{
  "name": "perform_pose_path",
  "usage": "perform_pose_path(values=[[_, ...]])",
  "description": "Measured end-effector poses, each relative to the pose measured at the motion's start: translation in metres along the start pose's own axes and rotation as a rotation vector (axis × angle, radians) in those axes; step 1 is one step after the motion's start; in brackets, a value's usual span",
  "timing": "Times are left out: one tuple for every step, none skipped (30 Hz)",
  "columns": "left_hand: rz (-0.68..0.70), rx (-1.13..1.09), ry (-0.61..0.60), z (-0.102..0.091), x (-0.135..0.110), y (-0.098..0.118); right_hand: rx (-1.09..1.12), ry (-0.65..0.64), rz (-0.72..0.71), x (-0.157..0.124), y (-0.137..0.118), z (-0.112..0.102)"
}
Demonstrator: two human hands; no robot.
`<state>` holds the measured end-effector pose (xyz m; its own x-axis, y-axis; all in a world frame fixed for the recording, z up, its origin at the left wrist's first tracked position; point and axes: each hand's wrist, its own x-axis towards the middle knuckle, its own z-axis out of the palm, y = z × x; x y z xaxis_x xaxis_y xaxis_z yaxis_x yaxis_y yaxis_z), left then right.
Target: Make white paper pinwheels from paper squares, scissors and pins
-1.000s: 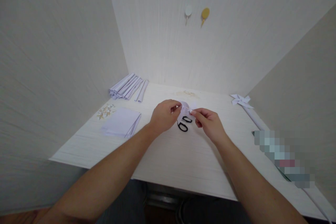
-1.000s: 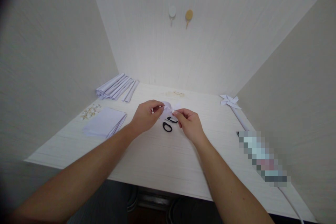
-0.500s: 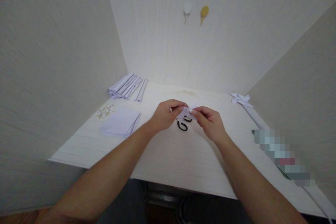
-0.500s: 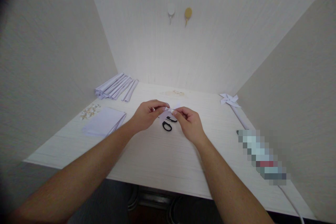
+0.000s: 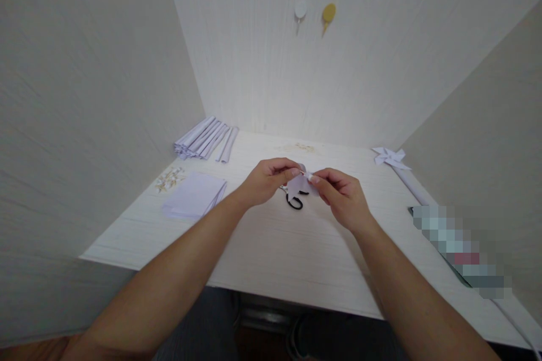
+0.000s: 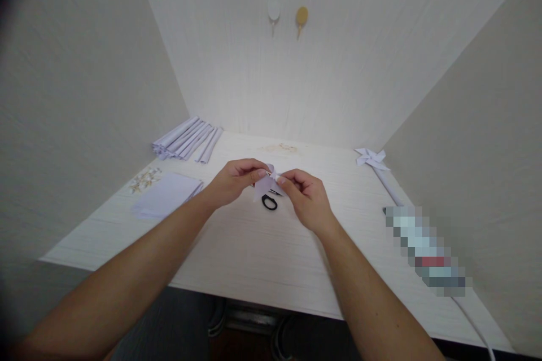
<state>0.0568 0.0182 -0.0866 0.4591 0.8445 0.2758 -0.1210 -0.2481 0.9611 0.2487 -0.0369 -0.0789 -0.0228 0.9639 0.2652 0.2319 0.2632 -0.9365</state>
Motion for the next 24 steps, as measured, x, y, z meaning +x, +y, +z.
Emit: perform_pose_path(values=[[-0.003, -0.002, 0.001, 0.000, 0.000, 0.001, -0.001, -0.006, -0.003, 0.000, 0.000, 0.000], [-0.008, 0.000, 0.002, 0.000, 0.000, 0.002, -0.004, -0.012, -0.005, 0.000, -0.001, 0.000], [-0.014, 0.001, 0.002, 0.000, 0.000, 0.002, -0.009, -0.018, -0.006, -0.001, -0.001, -0.001], [-0.020, 0.001, 0.001, 0.000, 0.000, 0.003, -0.014, -0.024, -0.007, -0.001, -0.001, -0.001], [-0.026, 0.000, -0.001, 0.000, 0.000, 0.003, -0.020, -0.033, -0.009, -0.001, -0.002, -0.001], [-0.032, -0.001, 0.000, 0.000, 0.000, 0.004, -0.025, -0.042, -0.011, -0.001, -0.002, -0.001], [-0.039, -0.004, 0.001, 0.000, -0.001, 0.005, -0.027, -0.053, -0.012, -0.001, -0.002, -0.001], [-0.045, -0.008, 0.005, 0.000, -0.001, 0.006, -0.027, -0.066, -0.009, -0.001, -0.002, -0.001], [-0.052, -0.014, 0.010, -0.001, -0.001, 0.007, -0.026, -0.079, -0.006, -0.001, -0.003, -0.001], [-0.061, -0.021, 0.014, -0.001, -0.001, 0.008, -0.025, -0.091, -0.002, -0.001, -0.003, -0.001], [-0.070, -0.028, 0.018, -0.001, -0.002, 0.009, -0.024, -0.100, 0.002, -0.001, -0.003, -0.001], [-0.079, -0.031, 0.022, -0.001, -0.002, 0.010, -0.023, -0.104, 0.004, -0.001, -0.003, 0.000], [-0.087, -0.029, 0.026, -0.001, -0.002, 0.011, -0.024, -0.106, 0.007, -0.001, -0.004, 0.000], [-0.092, -0.025, 0.029, -0.001, -0.002, 0.012, -0.026, -0.107, 0.007, 0.000, -0.004, 0.000], [-0.097, -0.019, 0.033, -0.001, -0.002, 0.012, -0.027, -0.109, 0.008, 0.000, -0.003, 0.000], [-0.100, -0.013, 0.036, -0.001, -0.002, 0.013, -0.028, -0.114, 0.010, 0.000, -0.003, 0.000], [-0.103, -0.009, 0.037, -0.001, -0.002, 0.013, -0.031, -0.117, 0.008, 0.000, -0.003, 0.000], [-0.105, -0.009, 0.037, -0.001, -0.002, 0.013, -0.037, -0.118, 0.004, 0.000, -0.002, -0.001], [-0.106, -0.011, 0.036, -0.001, -0.002, 0.013, -0.046, -0.119, -0.003, 0.000, -0.001, -0.001], [-0.107, -0.012, 0.034, -0.001, -0.002, 0.013, -0.058, -0.117, -0.012, 0.000, -0.001, -0.001], [-0.105, -0.014, 0.031, -0.001, -0.002, 0.013, -0.070, -0.116, -0.021, 0.000, 0.000, -0.002], [-0.104, -0.016, 0.026, -0.001, -0.002, 0.013, -0.079, -0.115, -0.028, 0.000, 0.001, -0.002], [-0.104, -0.019, 0.022, -0.001, -0.002, 0.014, -0.082, -0.117, -0.030, 0.000, 0.001, -0.002], [-0.104, -0.023, 0.020, -0.001, -0.003, 0.014, -0.077, -0.120, -0.029, 0.000, 0.001, -0.002]])
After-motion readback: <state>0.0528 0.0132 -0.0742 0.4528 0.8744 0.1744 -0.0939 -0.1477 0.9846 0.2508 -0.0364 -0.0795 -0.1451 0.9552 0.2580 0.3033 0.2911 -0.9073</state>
